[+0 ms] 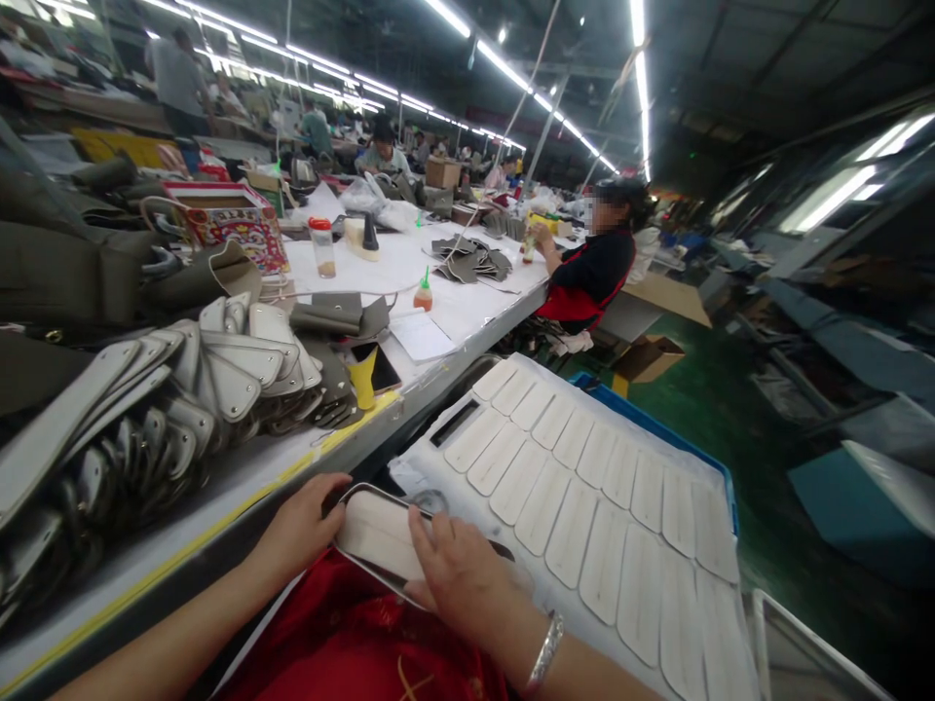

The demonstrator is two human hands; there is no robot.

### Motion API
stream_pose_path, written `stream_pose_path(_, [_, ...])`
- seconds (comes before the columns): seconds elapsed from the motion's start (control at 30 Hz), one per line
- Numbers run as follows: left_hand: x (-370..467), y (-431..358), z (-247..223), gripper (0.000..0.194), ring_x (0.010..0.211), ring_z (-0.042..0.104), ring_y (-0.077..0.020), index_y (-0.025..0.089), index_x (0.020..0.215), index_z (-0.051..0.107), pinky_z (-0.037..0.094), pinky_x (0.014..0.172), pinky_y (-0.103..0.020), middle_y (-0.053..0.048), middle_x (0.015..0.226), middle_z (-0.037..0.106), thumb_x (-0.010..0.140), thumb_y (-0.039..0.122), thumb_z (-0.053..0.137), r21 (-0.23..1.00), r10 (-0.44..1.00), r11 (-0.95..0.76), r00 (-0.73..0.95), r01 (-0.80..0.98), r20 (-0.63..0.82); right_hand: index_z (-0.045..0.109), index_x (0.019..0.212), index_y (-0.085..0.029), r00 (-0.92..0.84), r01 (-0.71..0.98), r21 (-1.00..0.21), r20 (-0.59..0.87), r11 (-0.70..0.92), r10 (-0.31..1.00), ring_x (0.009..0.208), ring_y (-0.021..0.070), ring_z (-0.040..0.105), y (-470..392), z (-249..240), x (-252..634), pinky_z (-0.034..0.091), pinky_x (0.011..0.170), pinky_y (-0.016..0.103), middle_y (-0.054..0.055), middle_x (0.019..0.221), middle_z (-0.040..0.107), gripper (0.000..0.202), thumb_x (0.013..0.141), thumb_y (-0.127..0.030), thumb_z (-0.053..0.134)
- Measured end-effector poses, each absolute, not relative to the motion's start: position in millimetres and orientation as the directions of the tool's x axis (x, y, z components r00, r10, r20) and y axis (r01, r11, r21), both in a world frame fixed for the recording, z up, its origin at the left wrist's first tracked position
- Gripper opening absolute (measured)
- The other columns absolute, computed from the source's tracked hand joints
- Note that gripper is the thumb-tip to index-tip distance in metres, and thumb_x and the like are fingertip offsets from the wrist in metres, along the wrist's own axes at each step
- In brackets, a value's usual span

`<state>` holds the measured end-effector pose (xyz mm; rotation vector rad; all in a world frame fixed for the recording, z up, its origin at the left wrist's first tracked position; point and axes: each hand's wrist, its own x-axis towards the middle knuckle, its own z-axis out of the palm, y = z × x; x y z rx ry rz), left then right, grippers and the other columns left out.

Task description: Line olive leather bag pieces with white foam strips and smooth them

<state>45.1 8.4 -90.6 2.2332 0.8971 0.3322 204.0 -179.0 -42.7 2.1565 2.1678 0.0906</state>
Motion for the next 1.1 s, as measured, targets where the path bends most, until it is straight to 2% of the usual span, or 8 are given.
stream_pose_path(0.2, [57.7, 11.3, -80.5, 0.042, 0.096, 0.056, -0.0198, 0.015, 0.106, 0.054, 0.043, 0.090, -0.035, -0.007, 0.102, 0.057, 0.070, 0.003, 0.037, 0.581, 0.553, -0.693, 0.832, 0.427, 0.049, 0.031, 0.134, -0.001, -0.026, 0.996, 0.087, -0.073, 0.032, 0.997, 0.078, 0.0277, 0.053, -170.8, -45.1, 206.3, 0.049, 0.058, 0.039, 0.019, 0.101, 0.054, 0.085, 0.074, -0.053, 0.063])
stream_pose_path(0.37, [58.4, 16.9, -77.8, 0.032, 0.088, 0.055, -0.0202, 0.016, 0.093, 0.049, 0.046, 0.080, -0.035, -0.007, 0.096, 0.053, 0.070, 0.000, 0.034, 0.467, 0.519, -0.769, 0.853, 0.437, 0.056, 0.036, 0.130, 0.002, 0.025, 0.992, 0.126, -0.108, -0.012, 0.994, 0.078, 0.0290, 0.054, -156.8, -52.8, 202.3, 0.048, 0.056, 0.039, 0.022, 0.097, 0.055, 0.087, 0.073, -0.059, 0.060])
stream_pose_path(0.5, [61.8, 5.8, -69.4, 0.031, 0.095, 0.052, -0.0218, 0.018, 0.086, 0.056, 0.043, 0.088, -0.038, -0.008, 0.103, 0.057, 0.075, -0.001, 0.034, 0.360, 0.349, -0.891, 0.924, 0.275, 0.158, 0.042, 0.126, 0.000, 0.084, 0.992, 0.101, -0.110, -0.073, 0.990, 0.078, 0.0291, 0.055, -149.5, -54.2, 200.8, 0.049, 0.056, 0.039, 0.021, 0.095, 0.056, 0.084, 0.072, -0.062, 0.058])
stream_pose_path(0.57, [65.3, -7.7, -62.8, 0.029, 0.100, 0.052, -0.0213, 0.018, 0.089, 0.059, 0.042, 0.092, -0.036, -0.008, 0.107, 0.058, 0.080, 0.003, 0.036, 0.359, 0.233, -0.921, 0.954, 0.153, 0.191, 0.043, 0.125, -0.003, 0.081, 0.996, 0.044, -0.110, -0.076, 0.991, 0.081, 0.0296, 0.057, -148.4, -51.3, 203.3, 0.050, 0.059, 0.040, 0.020, 0.097, 0.057, 0.080, 0.072, -0.060, 0.059])
stream_pose_path(0.7, [67.1, -31.1, -58.5, 0.019, 0.091, 0.058, -0.0207, 0.020, 0.096, 0.061, 0.048, 0.082, -0.033, -0.008, 0.099, 0.061, 0.085, 0.029, 0.049, 0.426, 0.043, -0.904, 0.999, 0.033, 0.014, 0.044, 0.128, -0.012, 0.104, 0.970, -0.193, -0.210, -0.146, 0.972, 0.086, 0.0323, 0.060, -148.9, -34.8, 220.9, 0.052, 0.066, 0.044, 0.020, 0.107, 0.057, 0.082, 0.065, -0.061, 0.063])
stream_pose_path(0.87, [56.0, -25.9, -80.6, 0.047, 0.109, 0.056, -0.0286, 0.022, 0.118, 0.058, 0.048, 0.091, -0.038, -0.012, 0.121, 0.059, 0.080, 0.049, 0.056, 0.336, -0.026, -0.942, 1.000, -0.028, 0.008, 0.030, 0.139, -0.015, 0.289, 0.558, -0.672, -0.393, -0.487, 0.873, 0.095, 0.0270, 0.062, -176.6, -8.5, 268.7, 0.050, 0.081, 0.041, 0.013, 0.101, 0.066, 0.072, 0.079, -0.050, 0.052])
stream_pose_path(0.97, [57.4, -24.4, -91.6, 0.050, 0.108, 0.057, -0.0303, 0.024, 0.121, 0.059, 0.050, 0.089, -0.040, -0.012, 0.121, 0.060, 0.078, 0.050, 0.057, 0.275, -0.072, -0.959, 0.997, -0.068, -0.003, 0.031, 0.137, -0.011, 0.399, 0.159, -0.707, -0.592, -0.689, 0.700, 0.069, 0.0209, 0.066, -217.6, -10.1, 291.6, 0.054, 0.064, 0.035, 0.007, 0.073, 0.067, 0.057, 0.085, -0.033, 0.044])
stream_pose_path(1.1, [70.6, -41.2, -84.7, 0.063, 0.103, 0.058, -0.0325, 0.032, 0.130, 0.048, 0.052, 0.080, -0.044, -0.011, 0.126, 0.056, 0.071, 0.030, 0.069, 0.127, -0.110, -0.986, 0.994, -0.106, -0.024, 0.023, 0.139, -0.014, 0.232, -0.120, -0.658, -0.747, -0.744, 0.623, 0.045, 0.0145, 0.059, -263.4, -31.5, 297.3, 0.048, 0.043, 0.023, -0.002, 0.056, 0.060, 0.062, 0.083, -0.030, 0.046])
